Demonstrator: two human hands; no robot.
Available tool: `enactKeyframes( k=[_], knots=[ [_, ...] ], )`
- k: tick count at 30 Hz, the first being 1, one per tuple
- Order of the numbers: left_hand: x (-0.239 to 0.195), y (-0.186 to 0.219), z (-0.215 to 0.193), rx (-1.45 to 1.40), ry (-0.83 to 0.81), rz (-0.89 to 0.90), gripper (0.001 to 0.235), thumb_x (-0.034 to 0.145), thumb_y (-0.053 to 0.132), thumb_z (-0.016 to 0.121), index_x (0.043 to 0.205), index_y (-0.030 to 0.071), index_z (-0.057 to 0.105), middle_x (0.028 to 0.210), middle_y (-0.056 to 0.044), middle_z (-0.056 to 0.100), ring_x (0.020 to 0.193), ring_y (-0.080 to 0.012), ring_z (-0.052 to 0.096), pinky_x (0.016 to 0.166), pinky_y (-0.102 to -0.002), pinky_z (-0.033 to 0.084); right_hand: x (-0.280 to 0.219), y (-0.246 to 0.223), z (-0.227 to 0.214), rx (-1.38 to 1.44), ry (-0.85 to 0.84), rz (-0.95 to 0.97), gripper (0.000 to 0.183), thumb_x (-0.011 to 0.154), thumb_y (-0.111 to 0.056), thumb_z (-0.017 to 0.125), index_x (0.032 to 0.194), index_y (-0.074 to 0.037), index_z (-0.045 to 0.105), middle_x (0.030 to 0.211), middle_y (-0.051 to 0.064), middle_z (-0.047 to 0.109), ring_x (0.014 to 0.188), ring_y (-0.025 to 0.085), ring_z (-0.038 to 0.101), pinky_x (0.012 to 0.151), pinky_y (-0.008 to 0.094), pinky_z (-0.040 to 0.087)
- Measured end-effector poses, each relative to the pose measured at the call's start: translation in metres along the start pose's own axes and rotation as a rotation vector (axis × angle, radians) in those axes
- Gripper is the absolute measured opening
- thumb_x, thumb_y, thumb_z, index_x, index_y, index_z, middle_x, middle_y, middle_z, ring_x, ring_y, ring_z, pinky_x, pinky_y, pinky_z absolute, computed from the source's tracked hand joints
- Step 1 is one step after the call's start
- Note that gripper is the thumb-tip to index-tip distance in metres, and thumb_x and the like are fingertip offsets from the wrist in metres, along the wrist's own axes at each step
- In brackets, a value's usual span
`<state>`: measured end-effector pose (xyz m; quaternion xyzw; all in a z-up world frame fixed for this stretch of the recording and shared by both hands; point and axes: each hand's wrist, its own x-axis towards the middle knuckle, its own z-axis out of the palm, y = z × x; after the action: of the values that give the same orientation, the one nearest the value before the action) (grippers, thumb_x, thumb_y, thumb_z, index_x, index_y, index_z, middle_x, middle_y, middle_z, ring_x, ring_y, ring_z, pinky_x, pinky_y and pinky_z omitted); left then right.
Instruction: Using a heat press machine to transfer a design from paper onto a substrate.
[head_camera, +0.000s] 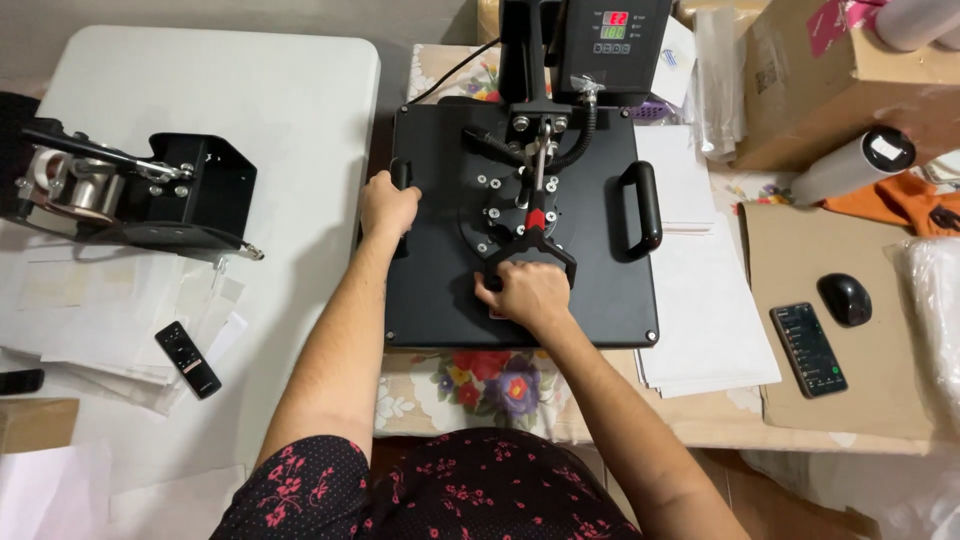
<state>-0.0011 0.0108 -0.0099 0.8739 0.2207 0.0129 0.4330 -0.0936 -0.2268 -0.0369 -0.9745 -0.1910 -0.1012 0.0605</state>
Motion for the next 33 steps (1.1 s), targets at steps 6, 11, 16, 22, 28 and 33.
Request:
enactKeyframes(
  k=[6,11,16,22,28,33],
  knots=[
    [0.007,-0.003,0.002,0.026,-0.004,-0.019,0.024,0.083,0.012,0.064,0.1,-0.004,0.063,0.069,-0.009,0.062,0.042,-0.0203,0.064,0.044,-0.035,0.055,-0.005,0.003,0.002,0.044,0.155,-0.058,0.052,0.08,-0.065,0.063,0.071,-0.015,0.067,0.066,0.007,0.067,0.068,0.026,0.071,0.063,0.034,0.055],
    [0.013,-0.009,0.006,0.022,-0.016,-0.019,0.028,0.084,0.011,0.063,0.106,-0.005,0.063,0.075,-0.011,0.063,0.046,-0.021,0.066,0.048,-0.036,0.057,-0.009,0.01,0.0,0.039,0.217,-0.187,0.046,0.084,-0.062,0.066,0.075,-0.017,0.06,0.066,0.003,0.059,0.067,0.022,0.068,0.061,0.032,0.053],
    [0.014,-0.01,0.007,0.04,-0.017,-0.023,0.03,0.084,0.011,0.062,0.109,-0.005,0.062,0.08,-0.012,0.064,0.049,-0.0219,0.068,0.052,-0.038,0.059,0.001,0.0,-0.036,0.149,-0.119,-0.045,0.069,0.085,-0.077,0.051,0.071,-0.011,0.066,0.06,0.012,0.064,0.066,0.034,0.07,0.062,0.04,0.054],
    [0.003,-0.001,0.0,-0.003,-0.044,-0.033,0.032,0.083,0.007,0.059,0.112,-0.007,0.061,0.079,-0.012,0.063,0.046,-0.0194,0.066,0.047,-0.035,0.056,0.009,-0.007,-0.044,0.123,-0.243,-0.004,0.07,0.084,-0.074,0.053,0.065,-0.01,0.071,0.057,0.017,0.066,0.066,0.039,0.071,0.062,0.043,0.056],
    [0.001,0.002,-0.003,-0.123,-0.094,-0.047,0.036,0.08,0.006,0.062,0.113,-0.007,0.058,0.078,-0.013,0.062,0.046,-0.0208,0.065,0.047,-0.034,0.056,0.016,-0.002,-0.023,0.077,-0.331,0.067,0.056,0.077,-0.07,0.06,0.075,-0.016,0.077,0.063,0.012,0.07,0.071,0.037,0.073,0.063,0.043,0.057],
    [0.018,-0.013,0.01,-0.248,-0.108,-0.04,0.025,0.076,0.002,0.062,0.1,-0.004,0.059,0.061,-0.007,0.056,0.04,-0.0182,0.06,0.042,-0.03,0.051,0.015,-0.004,-0.021,0.047,-0.306,0.077,0.041,0.078,-0.056,0.065,0.079,-0.017,0.079,0.063,0.008,0.071,0.068,0.034,0.073,0.064,0.041,0.059]
  ],
)
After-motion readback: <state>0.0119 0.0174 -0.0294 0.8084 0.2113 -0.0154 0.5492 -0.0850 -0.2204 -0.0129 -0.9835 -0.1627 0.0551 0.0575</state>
